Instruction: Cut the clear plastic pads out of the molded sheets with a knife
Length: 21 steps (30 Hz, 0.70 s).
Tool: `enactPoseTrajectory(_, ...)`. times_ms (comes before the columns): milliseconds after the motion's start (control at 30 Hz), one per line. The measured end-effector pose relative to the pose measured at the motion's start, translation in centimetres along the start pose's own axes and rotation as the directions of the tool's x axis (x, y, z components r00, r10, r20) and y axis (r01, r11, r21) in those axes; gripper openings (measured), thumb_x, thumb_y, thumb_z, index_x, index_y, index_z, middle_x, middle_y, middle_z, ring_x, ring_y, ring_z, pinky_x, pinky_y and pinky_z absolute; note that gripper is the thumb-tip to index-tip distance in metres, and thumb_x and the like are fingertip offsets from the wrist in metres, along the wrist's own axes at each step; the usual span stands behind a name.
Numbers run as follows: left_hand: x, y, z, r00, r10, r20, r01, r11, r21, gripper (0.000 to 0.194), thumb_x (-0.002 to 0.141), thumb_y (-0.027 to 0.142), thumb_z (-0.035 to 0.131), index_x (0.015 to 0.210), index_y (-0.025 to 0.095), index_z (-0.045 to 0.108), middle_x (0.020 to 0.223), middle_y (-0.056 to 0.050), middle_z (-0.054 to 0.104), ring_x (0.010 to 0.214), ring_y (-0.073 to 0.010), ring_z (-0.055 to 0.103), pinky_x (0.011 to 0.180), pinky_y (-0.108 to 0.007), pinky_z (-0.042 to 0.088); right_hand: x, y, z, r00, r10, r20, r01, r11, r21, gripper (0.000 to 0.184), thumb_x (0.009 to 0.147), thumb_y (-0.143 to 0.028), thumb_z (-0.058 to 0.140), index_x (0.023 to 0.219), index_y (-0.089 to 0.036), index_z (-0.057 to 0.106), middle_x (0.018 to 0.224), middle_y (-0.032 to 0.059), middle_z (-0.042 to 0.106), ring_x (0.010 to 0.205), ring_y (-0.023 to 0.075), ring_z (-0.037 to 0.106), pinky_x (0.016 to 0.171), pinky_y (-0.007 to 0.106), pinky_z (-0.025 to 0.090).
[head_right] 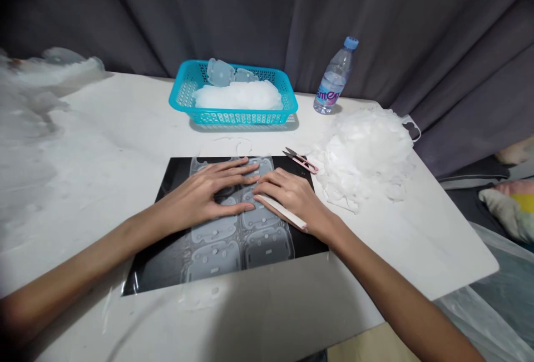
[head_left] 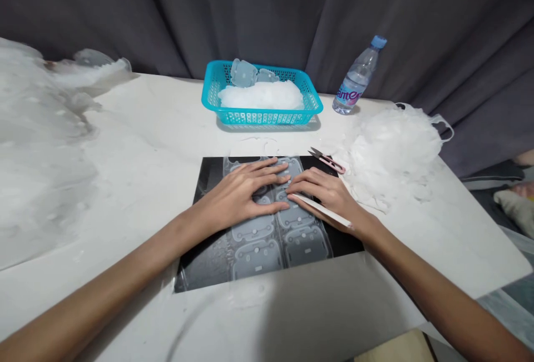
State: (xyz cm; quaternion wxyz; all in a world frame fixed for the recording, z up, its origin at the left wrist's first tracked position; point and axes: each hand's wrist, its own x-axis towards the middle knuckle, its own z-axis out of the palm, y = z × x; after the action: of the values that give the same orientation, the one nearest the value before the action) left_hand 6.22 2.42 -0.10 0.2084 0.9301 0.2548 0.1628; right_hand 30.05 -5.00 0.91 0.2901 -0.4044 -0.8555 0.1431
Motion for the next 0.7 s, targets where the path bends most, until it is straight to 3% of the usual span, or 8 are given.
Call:
enactPoseTrajectory(100, -0.1, -0.1, 0.0, 0.999, -0.053, -0.002, 0.053, 0.998, -0.019, 0.075, 0.091, 0.069, 0.060, 0.152, 0.028, 0.048, 0.163, -0.009, 0.045, 0.149, -0.0327, 0.043, 0.122, -0.052, 0.037, 0.1, -0.7, 0.3, 0.998, 0.060, -0.002, -0.059, 0.993, -0.102, 0.022, 0.106, -0.028, 0.051, 0.121, -0.022, 0.066, 0.119, 0.0120, 0.069, 0.111, 0.0258, 0.065, 0.097, 0.044, 0.054)
enactPoseTrajectory(233, -0.3, -0.2, 0.0, 0.990, -0.135, 0.033, 0.135, 0.991, -0.013, 0.104, 0.088, 0.076, 0.058, 0.166, 0.026, 0.011, 0.174, -0.012, 0.016, 0.159, -0.0329, 0.022, 0.126, -0.052, 0.028, 0.7, -0.7, 0.5, 0.997, 0.057, 0.053, -0.050, 0.991, -0.125, 0.026, 0.108, -0.024, 0.044, 0.120, -0.017, 0.066, 0.119, 0.0146, 0.068, 0.111, 0.0267, 0.064, 0.098, 0.044, 0.054)
enactPoseTrajectory(333, -0.2, -0.3, 0.1, 0.983, -0.152, 0.105, 0.150, 0.988, 0.025, 0.109, 0.090, 0.078, 0.052, 0.167, 0.023, 0.000, 0.175, -0.012, 0.008, 0.161, -0.0319, 0.009, 0.129, -0.053, 0.019, 1.7, 0.5, 0.4, 0.985, 0.133, -0.106, -0.139, 0.989, -0.052, 0.024, 0.107, -0.019, 0.044, 0.107, -0.018, 0.067, 0.107, 0.0110, 0.068, 0.103, 0.0241, 0.065, 0.096, 0.041, 0.053)
enactPoseTrajectory(433, -0.2, -0.4, 0.3, 0.979, -0.168, 0.118, 0.163, 0.985, 0.047, 0.111, 0.090, 0.079, 0.049, 0.167, 0.019, -0.004, 0.175, -0.014, 0.003, 0.161, -0.0326, 0.004, 0.129, -0.054, 0.015, 2.6, 1.8, -0.1, 0.924, 0.234, -0.302, -0.238, 0.971, 0.025, 0.019, 0.105, -0.020, 0.050, 0.099, -0.020, 0.068, 0.099, 0.0073, 0.065, 0.097, 0.0220, 0.064, 0.092, 0.038, 0.051)
enactPoseTrajectory(500, -0.3, -0.5, 0.4, 0.984, -0.150, 0.099, 0.147, 0.989, 0.033, 0.110, 0.090, 0.078, 0.050, 0.167, 0.020, -0.004, 0.175, -0.015, 0.004, 0.161, -0.0333, 0.005, 0.129, -0.054, 0.016, 2.8, 2.1, -0.6, 0.911, 0.268, -0.312, -0.259, 0.963, 0.070, 0.017, 0.104, -0.021, 0.052, 0.101, -0.021, 0.069, 0.100, 0.0063, 0.065, 0.098, 0.0211, 0.064, 0.091, 0.037, 0.051)
enactPoseTrajectory(567, -0.5, -0.3, 0.2, 0.993, -0.119, 0.014, 0.119, 0.993, 0.010, 0.114, 0.086, 0.079, 0.058, 0.166, 0.020, 0.002, 0.175, -0.017, 0.009, 0.161, -0.0351, 0.011, 0.128, -0.054, 0.021, 2.6, 2.0, -0.9, 0.923, 0.281, -0.264, -0.257, 0.959, 0.122, 0.016, 0.103, -0.022, 0.054, 0.105, -0.022, 0.071, 0.102, 0.0056, 0.065, 0.099, 0.0200, 0.064, 0.090, 0.036, 0.050)
enactPoseTrajectory(633, -0.7, 0.2, -0.2, 0.978, -0.137, -0.157, 0.136, 0.991, -0.019, 0.111, 0.079, 0.080, 0.066, 0.161, 0.018, 0.025, 0.168, -0.021, 0.029, 0.155, -0.0376, 0.027, 0.124, -0.053, 0.030, 2.2, 1.5, -1.0, 0.924, 0.299, -0.236, -0.258, 0.947, 0.191, 0.016, 0.102, -0.023, 0.057, 0.107, -0.023, 0.073, 0.103, 0.0050, 0.066, 0.098, 0.0188, 0.065, 0.089, 0.034, 0.051)
enactPoseTrajectory(700, -0.6, 1.1, -0.9, 0.923, -0.261, -0.282, 0.238, 0.965, -0.112, 0.082, 0.082, 0.078, 0.063, 0.136, 0.016, 0.056, 0.142, -0.020, 0.060, 0.134, -0.0363, 0.053, 0.114, -0.051, 0.042, 2.0, 0.7, -0.7, 0.919, 0.321, -0.227, -0.260, 0.929, 0.261, 0.015, 0.101, -0.024, 0.061, 0.106, -0.023, 0.075, 0.102, 0.0045, 0.067, 0.096, 0.0179, 0.066, 0.088, 0.033, 0.052)
